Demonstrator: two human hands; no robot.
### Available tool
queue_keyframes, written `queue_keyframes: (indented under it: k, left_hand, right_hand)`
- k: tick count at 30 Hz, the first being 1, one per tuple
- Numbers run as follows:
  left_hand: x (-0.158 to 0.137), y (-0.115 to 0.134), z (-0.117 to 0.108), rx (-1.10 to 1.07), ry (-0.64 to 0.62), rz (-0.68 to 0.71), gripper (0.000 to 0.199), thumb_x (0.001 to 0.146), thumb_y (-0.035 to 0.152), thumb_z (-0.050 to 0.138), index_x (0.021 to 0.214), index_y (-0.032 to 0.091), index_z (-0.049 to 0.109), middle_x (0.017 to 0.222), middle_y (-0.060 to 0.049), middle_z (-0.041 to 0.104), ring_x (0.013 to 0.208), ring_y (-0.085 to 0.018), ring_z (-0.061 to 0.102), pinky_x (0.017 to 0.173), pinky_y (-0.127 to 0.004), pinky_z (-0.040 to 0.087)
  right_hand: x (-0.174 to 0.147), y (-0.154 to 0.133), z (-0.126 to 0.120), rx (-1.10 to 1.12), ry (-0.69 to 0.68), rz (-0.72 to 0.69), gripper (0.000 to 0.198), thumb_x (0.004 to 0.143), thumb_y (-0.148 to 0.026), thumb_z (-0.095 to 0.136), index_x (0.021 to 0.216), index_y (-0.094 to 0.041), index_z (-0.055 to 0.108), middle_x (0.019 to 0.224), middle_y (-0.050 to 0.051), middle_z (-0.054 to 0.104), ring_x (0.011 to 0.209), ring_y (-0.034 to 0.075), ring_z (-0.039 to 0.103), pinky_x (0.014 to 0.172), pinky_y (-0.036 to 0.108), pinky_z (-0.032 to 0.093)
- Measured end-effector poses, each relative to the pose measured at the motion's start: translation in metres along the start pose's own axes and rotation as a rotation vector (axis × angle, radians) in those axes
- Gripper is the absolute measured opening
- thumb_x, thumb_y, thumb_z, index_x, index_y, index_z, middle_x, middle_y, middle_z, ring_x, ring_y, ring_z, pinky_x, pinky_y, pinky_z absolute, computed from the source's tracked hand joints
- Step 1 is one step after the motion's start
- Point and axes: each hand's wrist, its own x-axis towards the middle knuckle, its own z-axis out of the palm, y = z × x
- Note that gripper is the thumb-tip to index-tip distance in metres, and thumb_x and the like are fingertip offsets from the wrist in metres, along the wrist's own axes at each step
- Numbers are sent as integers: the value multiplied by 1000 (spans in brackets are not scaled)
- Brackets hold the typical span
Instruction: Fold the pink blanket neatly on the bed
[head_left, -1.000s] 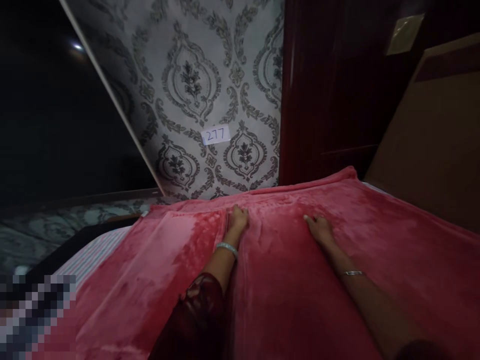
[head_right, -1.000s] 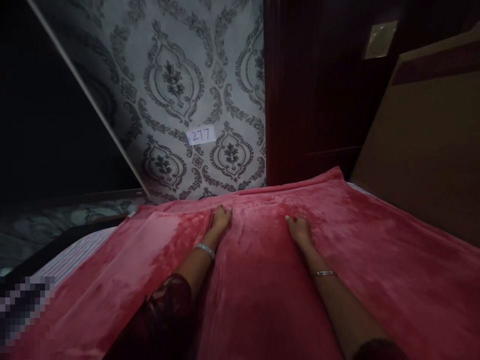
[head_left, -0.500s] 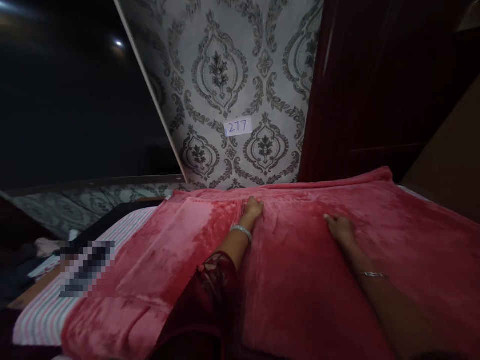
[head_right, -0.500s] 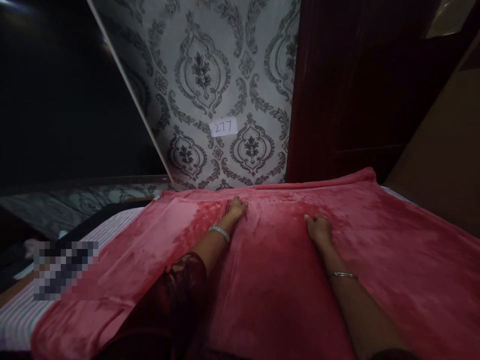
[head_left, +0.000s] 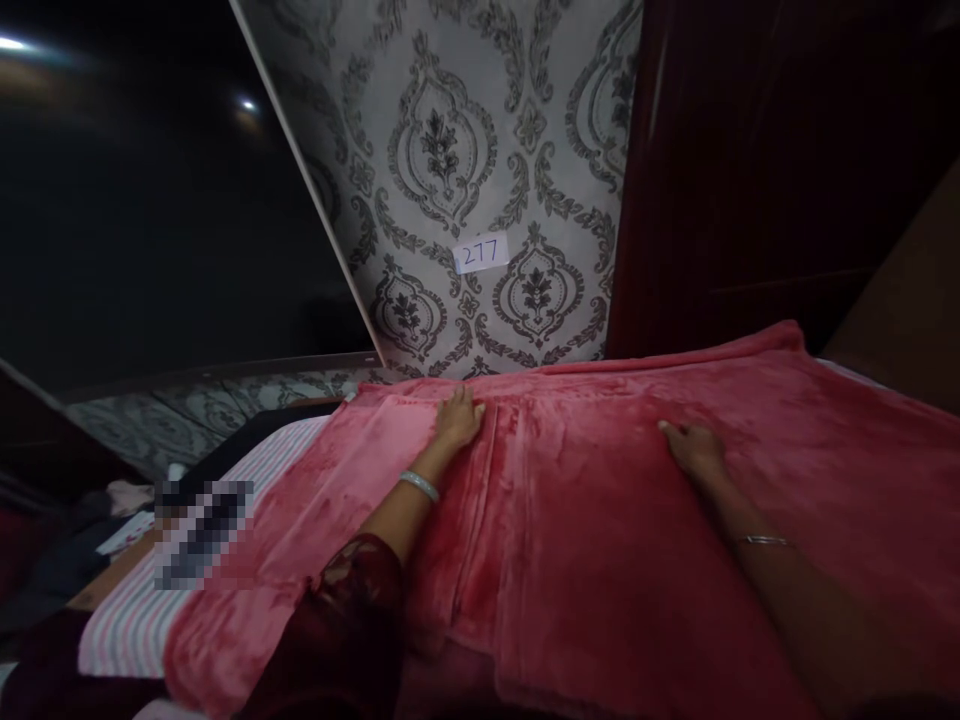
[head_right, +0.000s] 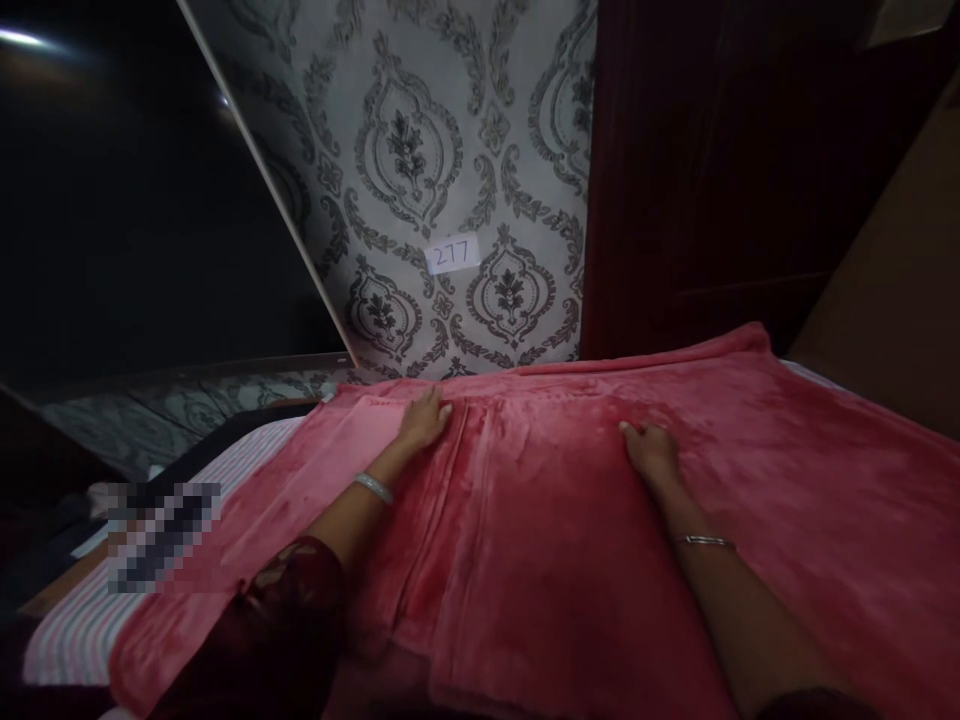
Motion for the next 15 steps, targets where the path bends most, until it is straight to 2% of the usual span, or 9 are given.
queue_keyframes:
  k: [4, 7, 12, 15]
  left_hand:
    - [-3, 5, 33, 84, -96, 72, 58, 100, 44, 45, 154, 22, 42, 163, -12, 37, 153, -31, 27, 124, -57, 14]
    - [-4, 7, 46, 120, -124, 79, 62, 100, 50, 41, 156, 23, 40, 165, -12, 33, 154, -35, 23, 123, -63, 11]
    - [-3, 3, 44, 109, -167, 79, 65, 100, 53, 35, 158, 24, 34, 167, -11, 28, 155, -35, 18, 123, -63, 9]
    - [1, 4, 34, 70, -232, 71, 68, 100, 53, 34, 159, 20, 32, 168, -13, 25, 156, -37, 15, 122, -64, 8]
  right_hand:
    - [8, 11, 8, 56, 42, -66, 31, 87, -34, 55, 72, -15, 74, 67, 14, 67, 75, 32, 66, 77, 42, 49]
    - [12, 16, 10, 60, 45, -95, 30, 87, -35, 55, 71, -16, 73, 67, 13, 67, 74, 32, 66, 75, 42, 50]
    - [10, 12, 6, 68, -3, -21, 33, 87, -37, 54, 73, -14, 73, 77, 19, 71, 85, 36, 69, 81, 46, 51]
    - [6, 10, 1, 212, 29, -10, 27, 83, -36, 58, 73, -16, 72, 72, 15, 70, 86, 34, 69, 84, 45, 53]
